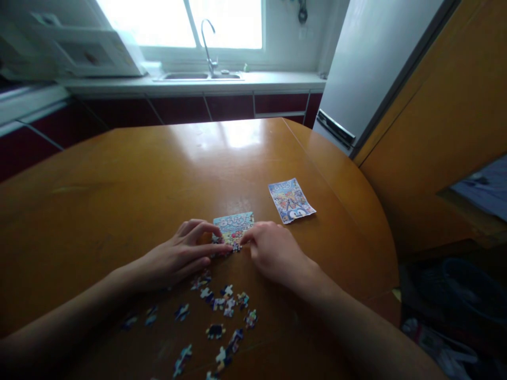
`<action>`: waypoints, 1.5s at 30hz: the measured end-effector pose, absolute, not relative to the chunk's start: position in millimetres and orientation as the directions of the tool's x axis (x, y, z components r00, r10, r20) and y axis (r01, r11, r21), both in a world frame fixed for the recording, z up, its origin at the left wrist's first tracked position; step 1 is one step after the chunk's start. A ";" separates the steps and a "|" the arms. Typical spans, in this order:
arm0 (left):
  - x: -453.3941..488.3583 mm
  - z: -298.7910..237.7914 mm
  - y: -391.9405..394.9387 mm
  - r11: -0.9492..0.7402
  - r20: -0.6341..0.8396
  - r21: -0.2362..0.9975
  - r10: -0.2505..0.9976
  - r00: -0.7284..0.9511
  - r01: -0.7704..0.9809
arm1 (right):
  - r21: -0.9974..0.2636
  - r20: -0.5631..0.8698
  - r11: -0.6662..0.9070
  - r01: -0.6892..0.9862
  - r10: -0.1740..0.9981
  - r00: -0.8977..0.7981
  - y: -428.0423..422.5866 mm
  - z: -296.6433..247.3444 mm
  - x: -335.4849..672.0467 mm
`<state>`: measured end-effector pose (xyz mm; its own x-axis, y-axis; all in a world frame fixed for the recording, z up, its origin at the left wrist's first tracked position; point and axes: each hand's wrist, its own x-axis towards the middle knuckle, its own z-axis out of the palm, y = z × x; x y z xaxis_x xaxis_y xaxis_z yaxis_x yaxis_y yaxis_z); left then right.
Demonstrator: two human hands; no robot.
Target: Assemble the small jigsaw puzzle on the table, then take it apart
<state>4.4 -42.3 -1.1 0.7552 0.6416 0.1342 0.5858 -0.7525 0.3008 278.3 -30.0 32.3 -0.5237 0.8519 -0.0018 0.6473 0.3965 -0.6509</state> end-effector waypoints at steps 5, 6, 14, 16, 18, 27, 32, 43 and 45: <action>4.8 0.1 -42.7 -0.736 0.108 0.319 0.654 0.748 0.597 | -0.721 0.145 0.289 0.629 0.952 -0.271 -15.7 35.1 290.6; 4.9 0.2 -42.6 -0.734 0.103 0.319 0.656 0.748 0.600 | -0.728 0.147 0.276 0.628 0.957 -0.251 -14.3 34.7 291.6; 6.6 1.6 -41.9 -0.741 0.099 0.301 0.650 0.754 0.600 | -0.688 0.049 0.449 0.570 0.813 -0.580 -24.7 31.4 281.6; 6.4 1.4 -42.1 -0.744 0.085 0.291 0.646 0.758 0.602 | -0.663 0.004 0.495 0.562 0.753 -0.658 -29.3 31.2 279.2; 6.2 1.0 -42.3 -0.743 0.074 0.286 0.647 0.759 0.605 | -0.630 -0.046 0.501 0.593 0.739 -0.673 -32.7 31.0 277.8; 6.7 1.7 -43.1 -0.732 0.060 0.300 0.654 0.754 0.611 | -0.696 0.017 0.428 0.577 0.812 -0.583 -28.4 24.8 274.8; 7.0 2.2 -43.0 -0.725 0.068 0.327 0.658 0.750 0.606 | -0.743 0.083 0.367 0.560 0.880 -0.467 -23.3 22.1 275.9; 5.5 -3.1 -37.3 -0.629 0.327 0.584 0.761 0.561 0.513 | -0.790 0.114 0.321 0.522 0.914 -0.390 -20.4 20.4 279.7; 5.0 -3.8 -36.1 -0.619 0.364 0.602 0.775 0.517 0.504 | -0.792 0.119 0.324 0.517 0.913 -0.390 -20.1 19.4 280.4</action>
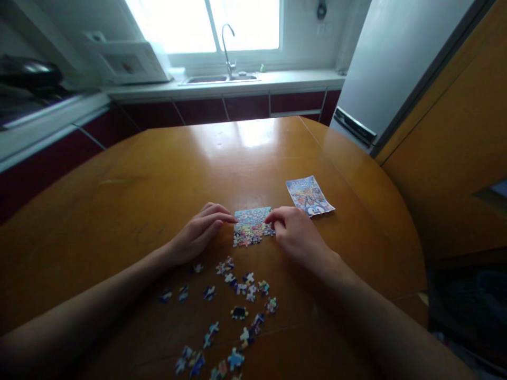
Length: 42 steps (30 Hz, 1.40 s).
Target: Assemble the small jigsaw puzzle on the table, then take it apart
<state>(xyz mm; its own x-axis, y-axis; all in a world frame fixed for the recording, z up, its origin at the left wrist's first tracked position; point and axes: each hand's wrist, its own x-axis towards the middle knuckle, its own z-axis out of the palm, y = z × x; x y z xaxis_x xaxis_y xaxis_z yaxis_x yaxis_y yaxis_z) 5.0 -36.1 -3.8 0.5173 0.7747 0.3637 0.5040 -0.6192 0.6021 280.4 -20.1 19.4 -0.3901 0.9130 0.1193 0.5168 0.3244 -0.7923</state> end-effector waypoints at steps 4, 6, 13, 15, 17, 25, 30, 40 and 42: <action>4.5 -3.6 -34.7 -0.581 0.379 0.633 0.809 0.450 0.512 | -0.794 0.116 0.320 0.517 0.915 -0.387 -20.9 19.7 280.3; 4.9 -3.1 -34.3 -0.564 0.377 0.643 0.822 0.427 0.518 | -0.794 0.112 0.317 0.519 0.915 -0.386 -21.5 20.6 279.8; 5.8 -3.1 -34.3 -0.545 0.350 0.641 0.834 0.426 0.541 | -0.792 0.110 0.323 0.518 0.910 -0.400 -22.7 22.3 278.6; 5.4 -3.3 -34.5 -0.546 0.350 0.637 0.834 0.426 0.545 | -0.791 0.111 0.324 0.519 0.910 -0.399 -22.7 22.1 278.6; 5.0 -3.1 -34.6 -0.546 0.352 0.632 0.834 0.425 0.549 | -0.790 0.109 0.324 0.520 0.910 -0.401 -22.6 21.7 278.8; 7.1 -2.0 -34.2 -0.530 0.362 0.646 0.846 0.392 0.549 | -0.797 0.126 0.346 0.494 0.897 -0.425 -27.9 19.9 274.2; 7.5 -3.3 -34.0 -0.533 0.367 0.646 0.844 0.391 0.546 | -0.787 0.189 0.426 0.447 0.855 -0.482 -42.9 16.3 261.2; 9.2 -3.1 -33.3 -0.539 0.369 0.647 0.840 0.398 0.539 | -0.587 0.229 0.653 0.479 0.701 -0.675 -86.9 12.3 226.1; 9.4 -3.1 -33.3 -0.540 0.369 0.643 0.840 0.398 0.543 | -0.520 0.228 0.681 0.515 0.692 -0.685 -90.8 11.1 220.5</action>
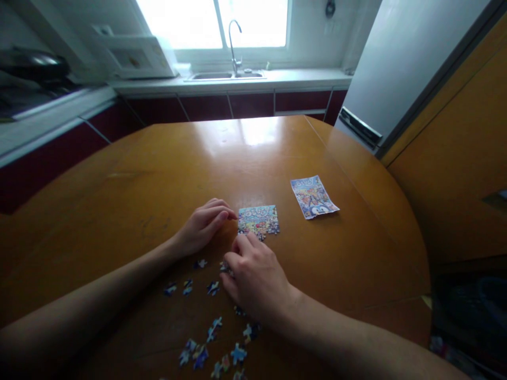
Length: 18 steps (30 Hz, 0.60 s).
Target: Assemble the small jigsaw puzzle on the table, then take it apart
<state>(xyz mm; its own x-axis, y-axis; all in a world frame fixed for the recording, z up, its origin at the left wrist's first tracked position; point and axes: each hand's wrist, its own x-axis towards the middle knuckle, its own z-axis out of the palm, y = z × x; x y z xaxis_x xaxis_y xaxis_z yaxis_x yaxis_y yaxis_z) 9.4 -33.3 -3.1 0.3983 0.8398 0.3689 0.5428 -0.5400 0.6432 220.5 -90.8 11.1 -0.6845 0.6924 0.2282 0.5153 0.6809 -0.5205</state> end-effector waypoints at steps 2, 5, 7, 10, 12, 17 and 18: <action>9.5 -3.3 -33.3 -0.543 0.373 0.638 0.838 0.398 0.546 | -0.453 0.230 0.699 0.553 0.691 -0.686 -92.2 9.4 216.4; 9.5 -4.1 -33.1 -0.547 0.380 0.630 0.836 0.396 0.551 | -0.376 0.233 0.728 0.574 0.673 -0.702 -91.9 6.7 212.6; 9.5 -4.5 -32.9 -0.550 0.383 0.630 0.834 0.396 0.549 | -0.354 0.237 0.741 0.570 0.661 -0.712 -91.6 5.9 211.3; 9.8 -4.4 -32.9 -0.550 0.380 0.630 0.834 0.399 0.549 | -0.373 0.229 0.739 0.561 0.659 -0.716 -92.4 6.8 210.9; 10.0 -3.8 -32.9 -0.548 0.375 0.628 0.835 0.401 0.553 | -0.408 0.220 0.726 0.554 0.667 -0.711 -93.4 8.2 211.4; 9.8 -3.0 -32.5 -0.550 0.374 0.624 0.834 0.406 0.554 | -0.478 0.191 0.691 0.543 0.685 -0.703 -94.5 9.1 211.2; 9.6 -3.1 -32.5 -0.551 0.374 0.624 0.833 0.408 0.554 | -0.482 0.191 0.687 0.543 0.688 -0.701 -94.4 8.9 210.7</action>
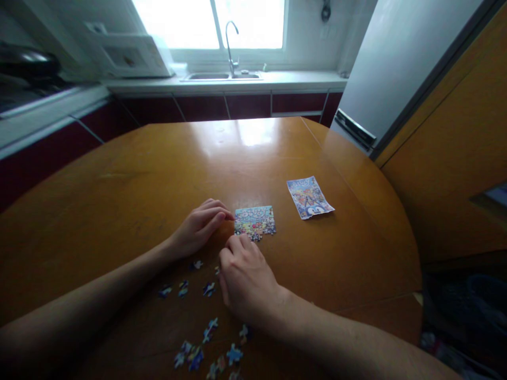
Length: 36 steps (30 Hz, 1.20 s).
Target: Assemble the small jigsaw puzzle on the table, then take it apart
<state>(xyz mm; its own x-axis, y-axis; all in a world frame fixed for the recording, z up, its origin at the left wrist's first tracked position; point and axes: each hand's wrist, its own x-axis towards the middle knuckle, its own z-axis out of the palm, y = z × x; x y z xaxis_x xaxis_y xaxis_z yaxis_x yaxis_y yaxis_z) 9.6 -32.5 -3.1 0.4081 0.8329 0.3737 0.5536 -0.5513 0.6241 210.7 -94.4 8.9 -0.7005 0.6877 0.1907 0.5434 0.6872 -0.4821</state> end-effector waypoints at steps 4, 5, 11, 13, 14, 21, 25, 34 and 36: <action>8.9 -3.4 -32.9 -0.549 0.369 0.625 0.834 0.409 0.555 | -0.457 0.192 0.675 0.579 0.710 -0.677 -94.1 9.1 208.9; 8.8 -3.5 -33.0 -0.549 0.369 0.625 0.834 0.409 0.555 | -0.446 0.189 0.674 0.588 0.714 -0.675 -94.2 9.6 208.8; 8.6 -3.8 -32.4 -0.556 0.377 0.623 0.830 0.412 0.550 | -0.441 0.160 0.668 0.600 0.716 -0.679 -96.5 8.7 208.5; 8.6 -3.9 -32.0 -0.559 0.377 0.623 0.827 0.416 0.547 | -0.455 0.152 0.648 0.611 0.732 -0.664 -97.0 6.2 207.5; 8.7 -3.9 -32.0 -0.561 0.377 0.623 0.826 0.419 0.546 | -0.458 0.152 0.643 0.615 0.738 -0.658 -97.1 5.0 206.9; 10.0 -1.8 -33.8 -0.571 0.386 0.616 0.820 0.423 0.543 | -0.563 0.193 0.673 0.481 0.672 -0.715 -94.6 4.1 204.0; 8.6 -3.0 -33.5 -0.563 0.373 0.613 0.825 0.425 0.554 | -0.717 0.171 0.548 0.431 0.737 -0.654 -90.0 8.3 209.6; 8.8 0.6 -38.5 -0.673 0.268 0.500 0.719 0.641 0.545 | -0.842 -0.035 0.153 0.516 0.941 -0.336 -30.3 24.9 265.6; 8.7 1.2 -39.5 -0.696 0.213 0.438 0.696 0.686 0.570 | -0.829 -0.075 0.118 0.546 0.945 -0.317 -22.8 26.7 270.9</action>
